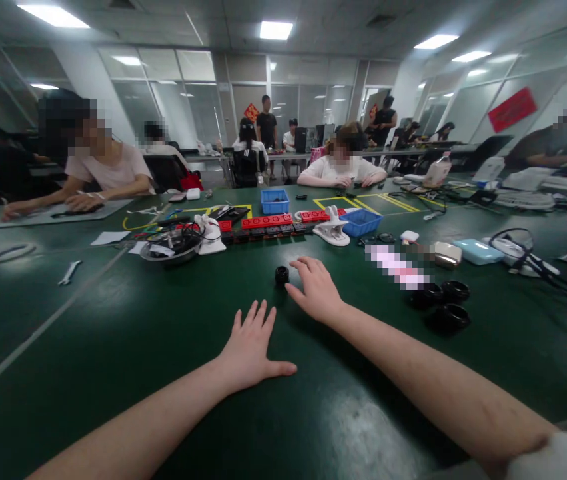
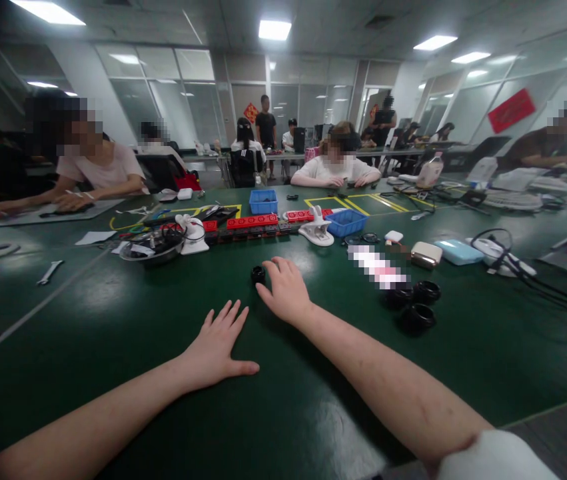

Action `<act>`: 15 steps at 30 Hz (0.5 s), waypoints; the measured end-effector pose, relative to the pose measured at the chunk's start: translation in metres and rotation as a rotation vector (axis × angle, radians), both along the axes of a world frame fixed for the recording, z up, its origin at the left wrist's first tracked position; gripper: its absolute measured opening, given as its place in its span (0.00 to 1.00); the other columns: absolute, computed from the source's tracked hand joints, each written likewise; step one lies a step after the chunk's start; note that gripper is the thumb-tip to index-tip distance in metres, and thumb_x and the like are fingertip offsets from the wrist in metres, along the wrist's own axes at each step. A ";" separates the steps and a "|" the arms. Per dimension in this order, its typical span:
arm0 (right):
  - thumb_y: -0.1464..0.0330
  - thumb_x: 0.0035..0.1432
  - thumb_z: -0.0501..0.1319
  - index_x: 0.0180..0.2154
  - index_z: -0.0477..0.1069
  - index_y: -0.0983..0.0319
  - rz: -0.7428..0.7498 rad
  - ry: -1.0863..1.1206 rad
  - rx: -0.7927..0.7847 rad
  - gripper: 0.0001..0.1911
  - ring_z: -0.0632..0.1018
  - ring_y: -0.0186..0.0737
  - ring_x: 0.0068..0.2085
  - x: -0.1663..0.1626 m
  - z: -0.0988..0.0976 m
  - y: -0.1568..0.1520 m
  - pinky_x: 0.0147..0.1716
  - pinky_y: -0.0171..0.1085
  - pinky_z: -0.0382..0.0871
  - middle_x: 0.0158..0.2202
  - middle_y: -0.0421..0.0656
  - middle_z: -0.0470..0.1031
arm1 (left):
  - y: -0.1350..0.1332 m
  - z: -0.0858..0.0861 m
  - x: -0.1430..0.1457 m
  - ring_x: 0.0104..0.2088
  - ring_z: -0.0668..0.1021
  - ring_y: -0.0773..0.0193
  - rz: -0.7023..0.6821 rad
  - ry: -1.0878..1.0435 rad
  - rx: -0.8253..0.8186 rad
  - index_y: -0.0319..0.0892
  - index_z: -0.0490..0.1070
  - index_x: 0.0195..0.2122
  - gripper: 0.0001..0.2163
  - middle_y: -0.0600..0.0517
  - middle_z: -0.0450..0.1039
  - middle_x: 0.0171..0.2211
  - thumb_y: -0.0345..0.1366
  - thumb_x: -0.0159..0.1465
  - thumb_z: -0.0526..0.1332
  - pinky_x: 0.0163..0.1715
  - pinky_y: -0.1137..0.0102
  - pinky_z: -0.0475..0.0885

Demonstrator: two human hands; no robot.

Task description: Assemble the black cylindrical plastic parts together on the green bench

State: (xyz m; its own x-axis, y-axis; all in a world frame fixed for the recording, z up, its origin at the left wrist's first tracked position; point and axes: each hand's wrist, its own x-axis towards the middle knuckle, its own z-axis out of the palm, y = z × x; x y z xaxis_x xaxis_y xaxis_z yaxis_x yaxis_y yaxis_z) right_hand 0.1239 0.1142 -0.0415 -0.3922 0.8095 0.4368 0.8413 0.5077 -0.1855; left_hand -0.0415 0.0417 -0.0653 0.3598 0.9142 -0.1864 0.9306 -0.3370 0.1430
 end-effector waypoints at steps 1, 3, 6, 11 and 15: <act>0.61 0.58 0.53 0.51 0.61 0.66 -0.016 -0.014 -0.030 0.22 0.63 0.47 0.52 -0.009 0.000 0.011 0.52 0.44 0.56 0.50 0.51 0.64 | 0.000 0.001 0.000 0.61 0.39 0.44 -0.001 -0.003 -0.002 0.33 0.42 0.62 0.51 0.37 0.33 0.63 0.68 0.46 0.50 0.56 0.46 0.40; 0.58 0.60 0.50 0.48 0.63 0.67 -0.047 -0.047 -0.102 0.21 0.65 0.46 0.50 -0.024 -0.001 0.030 0.49 0.45 0.60 0.46 0.51 0.67 | 0.000 0.002 -0.001 0.61 0.39 0.43 -0.002 -0.008 -0.006 0.33 0.42 0.62 0.52 0.37 0.34 0.63 0.68 0.46 0.50 0.55 0.45 0.40; 0.60 0.60 0.52 0.45 0.65 0.66 -0.063 -0.120 -0.229 0.18 0.71 0.41 0.43 -0.037 -0.004 0.047 0.42 0.44 0.66 0.43 0.47 0.69 | 0.001 0.003 -0.001 0.61 0.39 0.43 -0.002 -0.014 -0.010 0.33 0.42 0.62 0.53 0.36 0.34 0.63 0.69 0.45 0.50 0.55 0.45 0.40; 0.64 0.60 0.54 0.46 0.64 0.65 -0.079 -0.210 -0.317 0.15 0.72 0.38 0.41 -0.047 -0.013 0.051 0.39 0.42 0.69 0.44 0.46 0.68 | 0.001 0.003 -0.002 0.61 0.39 0.41 -0.004 -0.053 -0.024 0.32 0.43 0.62 0.53 0.35 0.35 0.63 0.69 0.44 0.50 0.55 0.44 0.38; 0.64 0.60 0.54 0.47 0.64 0.65 -0.054 -0.240 -0.307 0.15 0.72 0.38 0.42 -0.051 -0.014 0.043 0.40 0.43 0.69 0.45 0.46 0.67 | 0.001 0.001 -0.002 0.61 0.39 0.41 -0.011 -0.065 -0.006 0.31 0.43 0.62 0.53 0.35 0.35 0.62 0.69 0.44 0.50 0.55 0.44 0.38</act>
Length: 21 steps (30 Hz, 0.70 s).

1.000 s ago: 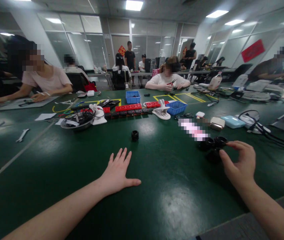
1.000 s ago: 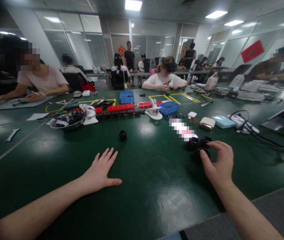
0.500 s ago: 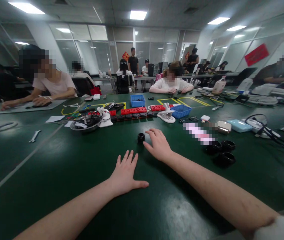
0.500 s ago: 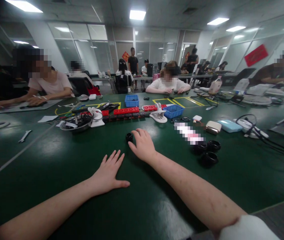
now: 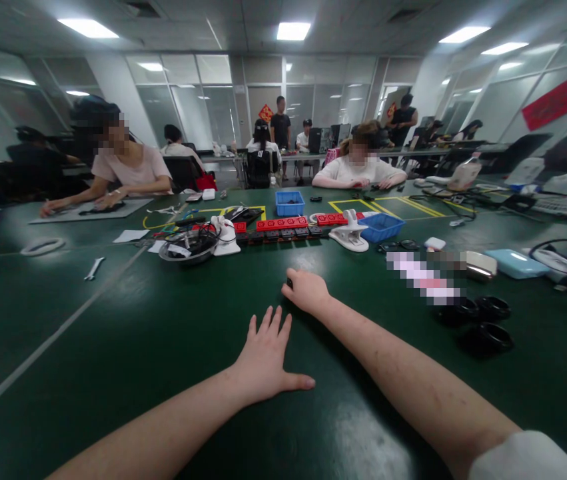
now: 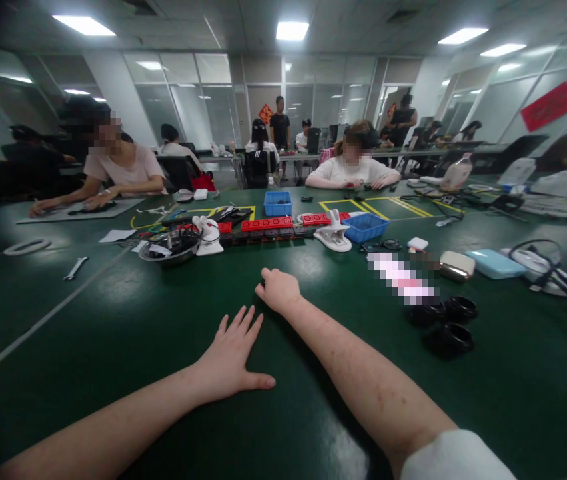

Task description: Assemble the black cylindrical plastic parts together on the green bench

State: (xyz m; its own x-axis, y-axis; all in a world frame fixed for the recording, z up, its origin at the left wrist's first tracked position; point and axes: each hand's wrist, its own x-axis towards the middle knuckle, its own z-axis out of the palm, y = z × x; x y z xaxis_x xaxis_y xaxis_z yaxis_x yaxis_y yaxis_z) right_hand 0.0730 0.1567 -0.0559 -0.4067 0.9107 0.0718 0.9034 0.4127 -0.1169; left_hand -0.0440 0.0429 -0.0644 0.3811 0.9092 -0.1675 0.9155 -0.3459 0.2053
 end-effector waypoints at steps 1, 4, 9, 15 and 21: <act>0.64 0.60 0.54 0.47 0.64 0.65 0.012 -0.003 0.001 0.15 0.72 0.38 0.41 0.000 0.001 -0.003 0.39 0.42 0.69 0.45 0.46 0.67 | 0.000 -0.001 0.000 0.61 0.39 0.41 0.001 -0.002 0.003 0.31 0.43 0.62 0.53 0.35 0.36 0.62 0.69 0.44 0.51 0.55 0.44 0.38; 0.64 0.60 0.54 0.46 0.64 0.65 0.054 -0.009 0.003 0.15 0.72 0.38 0.41 0.003 0.003 -0.015 0.39 0.42 0.69 0.44 0.46 0.68 | 0.000 -0.002 -0.001 0.61 0.40 0.43 0.012 -0.009 0.005 0.30 0.43 0.61 0.52 0.35 0.36 0.62 0.67 0.46 0.52 0.56 0.47 0.39; 0.63 0.61 0.53 0.45 0.65 0.65 0.124 -0.002 0.014 0.14 0.72 0.37 0.39 0.014 0.005 -0.038 0.38 0.41 0.69 0.41 0.45 0.68 | 0.000 -0.001 0.001 0.62 0.40 0.48 0.110 -0.030 0.043 0.23 0.36 0.61 0.50 0.32 0.32 0.62 0.64 0.52 0.49 0.58 0.52 0.40; 0.64 0.57 0.52 0.39 0.66 0.63 0.211 0.017 0.016 0.11 0.73 0.38 0.34 0.027 0.007 -0.068 0.31 0.34 0.65 0.36 0.45 0.70 | 0.001 0.000 0.001 0.62 0.37 0.52 0.094 -0.190 0.106 0.31 0.24 0.61 0.54 0.38 0.24 0.63 0.61 0.48 0.57 0.58 0.52 0.37; 0.66 0.55 0.53 0.36 0.66 0.63 0.313 0.041 -0.022 0.09 0.72 0.36 0.31 0.039 0.008 -0.098 0.29 0.32 0.62 0.33 0.44 0.69 | 0.003 -0.005 -0.002 0.62 0.38 0.53 -0.013 -0.220 0.043 0.33 0.24 0.62 0.57 0.39 0.28 0.63 0.57 0.45 0.62 0.58 0.52 0.38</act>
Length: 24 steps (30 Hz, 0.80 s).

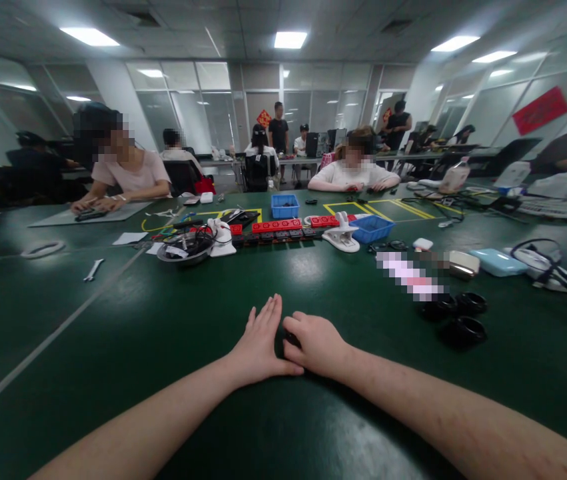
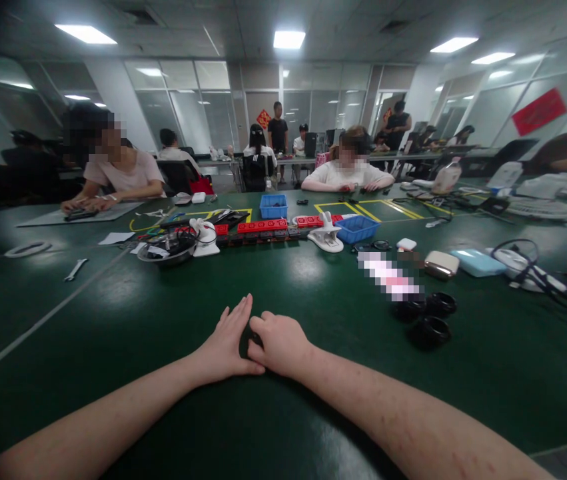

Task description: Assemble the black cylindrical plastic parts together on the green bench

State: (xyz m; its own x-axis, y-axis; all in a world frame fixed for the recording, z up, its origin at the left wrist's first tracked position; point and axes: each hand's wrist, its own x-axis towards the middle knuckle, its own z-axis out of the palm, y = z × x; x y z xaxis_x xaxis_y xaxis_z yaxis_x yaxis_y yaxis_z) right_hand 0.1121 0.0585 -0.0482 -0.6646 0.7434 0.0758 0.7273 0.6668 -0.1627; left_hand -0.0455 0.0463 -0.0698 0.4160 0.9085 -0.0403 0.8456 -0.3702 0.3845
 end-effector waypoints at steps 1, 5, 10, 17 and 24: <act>0.66 0.54 0.53 0.35 0.66 0.63 0.017 0.007 -0.006 0.09 0.72 0.36 0.31 0.002 0.000 -0.004 0.29 0.32 0.62 0.33 0.44 0.69 | 0.000 0.000 0.000 0.62 0.39 0.53 -0.025 -0.001 -0.003 0.34 0.25 0.62 0.58 0.39 0.29 0.63 0.57 0.43 0.63 0.58 0.53 0.37; 0.66 0.53 0.53 0.34 0.66 0.63 0.075 0.040 -0.018 0.08 0.71 0.36 0.32 0.007 -0.002 -0.016 0.31 0.33 0.62 0.32 0.43 0.68 | -0.002 0.002 -0.001 0.62 0.40 0.52 -0.154 0.010 -0.013 0.35 0.28 0.62 0.57 0.40 0.32 0.63 0.56 0.42 0.64 0.58 0.53 0.37; 0.67 0.52 0.53 0.32 0.66 0.63 0.142 0.076 -0.034 0.07 0.70 0.36 0.31 0.011 -0.004 -0.027 0.31 0.34 0.63 0.32 0.43 0.68 | -0.003 0.005 -0.002 0.62 0.42 0.50 -0.293 0.021 0.001 0.35 0.36 0.62 0.51 0.41 0.37 0.63 0.52 0.45 0.63 0.58 0.52 0.37; 0.66 0.49 0.55 0.32 0.67 0.62 0.248 0.131 -0.048 0.08 0.71 0.37 0.31 0.016 -0.007 -0.041 0.29 0.34 0.64 0.32 0.43 0.70 | -0.006 0.016 0.001 0.61 0.48 0.47 -0.426 0.015 -0.045 0.43 0.56 0.58 0.38 0.44 0.48 0.62 0.47 0.47 0.64 0.57 0.48 0.41; 0.67 0.47 0.56 0.29 0.68 0.63 0.294 0.230 -0.058 0.07 0.72 0.38 0.31 0.017 -0.014 -0.047 0.28 0.34 0.65 0.31 0.44 0.71 | -0.014 0.028 0.008 0.61 0.47 0.44 -0.481 0.009 -0.159 0.45 0.53 0.59 0.38 0.47 0.45 0.62 0.50 0.48 0.62 0.56 0.46 0.37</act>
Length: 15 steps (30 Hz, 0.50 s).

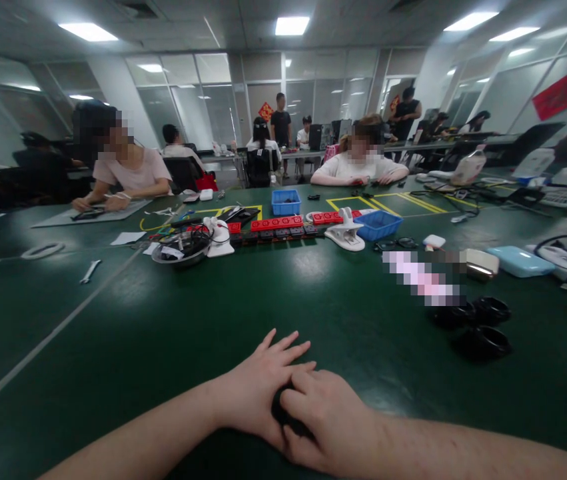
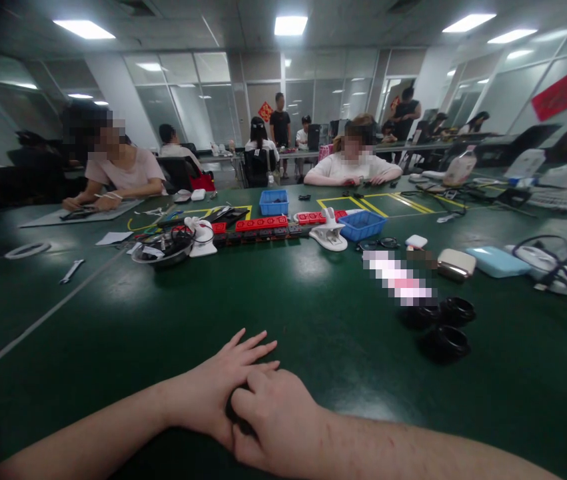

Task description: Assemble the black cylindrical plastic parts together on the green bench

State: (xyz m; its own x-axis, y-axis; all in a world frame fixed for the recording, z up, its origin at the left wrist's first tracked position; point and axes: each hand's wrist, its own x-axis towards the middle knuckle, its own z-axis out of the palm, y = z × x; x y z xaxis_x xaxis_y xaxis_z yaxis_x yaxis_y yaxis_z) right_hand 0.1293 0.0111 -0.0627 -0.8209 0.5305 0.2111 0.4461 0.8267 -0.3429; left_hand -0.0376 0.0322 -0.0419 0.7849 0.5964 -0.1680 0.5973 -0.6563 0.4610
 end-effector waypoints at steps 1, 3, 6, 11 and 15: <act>0.66 0.47 0.56 0.30 0.68 0.63 0.005 -0.015 -0.003 0.07 0.72 0.39 0.31 0.000 -0.002 -0.001 0.28 0.35 0.65 0.31 0.44 0.71 | -0.001 0.000 0.001 0.61 0.46 0.44 0.010 0.001 -0.012 0.45 0.52 0.60 0.39 0.47 0.44 0.63 0.50 0.48 0.62 0.56 0.46 0.36; 0.65 0.47 0.58 0.30 0.68 0.62 0.026 -0.060 0.003 0.08 0.73 0.40 0.31 0.001 -0.008 -0.001 0.27 0.35 0.65 0.32 0.44 0.71 | -0.003 0.001 0.004 0.61 0.45 0.44 0.023 0.000 -0.034 0.46 0.51 0.60 0.40 0.47 0.42 0.63 0.50 0.48 0.63 0.56 0.47 0.35; 0.60 0.50 0.57 0.31 0.69 0.62 0.087 -0.096 0.067 0.12 0.72 0.39 0.29 0.001 -0.020 -0.001 0.25 0.35 0.64 0.29 0.44 0.71 | -0.004 0.001 0.007 0.61 0.45 0.45 0.012 0.006 -0.078 0.48 0.50 0.60 0.40 0.48 0.41 0.63 0.49 0.47 0.64 0.56 0.46 0.33; 0.63 0.55 0.56 0.28 0.67 0.60 0.078 0.039 0.289 0.09 0.68 0.36 0.29 0.000 -0.032 0.003 0.25 0.33 0.61 0.25 0.41 0.68 | -0.002 -0.001 0.008 0.61 0.47 0.46 0.052 -0.019 -0.146 0.50 0.58 0.57 0.35 0.52 0.47 0.62 0.45 0.47 0.65 0.57 0.47 0.34; 0.63 0.55 0.56 0.26 0.65 0.60 -0.029 0.233 0.407 0.09 0.67 0.37 0.31 0.000 -0.032 0.003 0.29 0.35 0.61 0.29 0.41 0.67 | 0.000 -0.004 0.005 0.60 0.53 0.48 0.040 -0.084 -0.177 0.53 0.60 0.55 0.31 0.54 0.57 0.58 0.42 0.48 0.65 0.57 0.47 0.33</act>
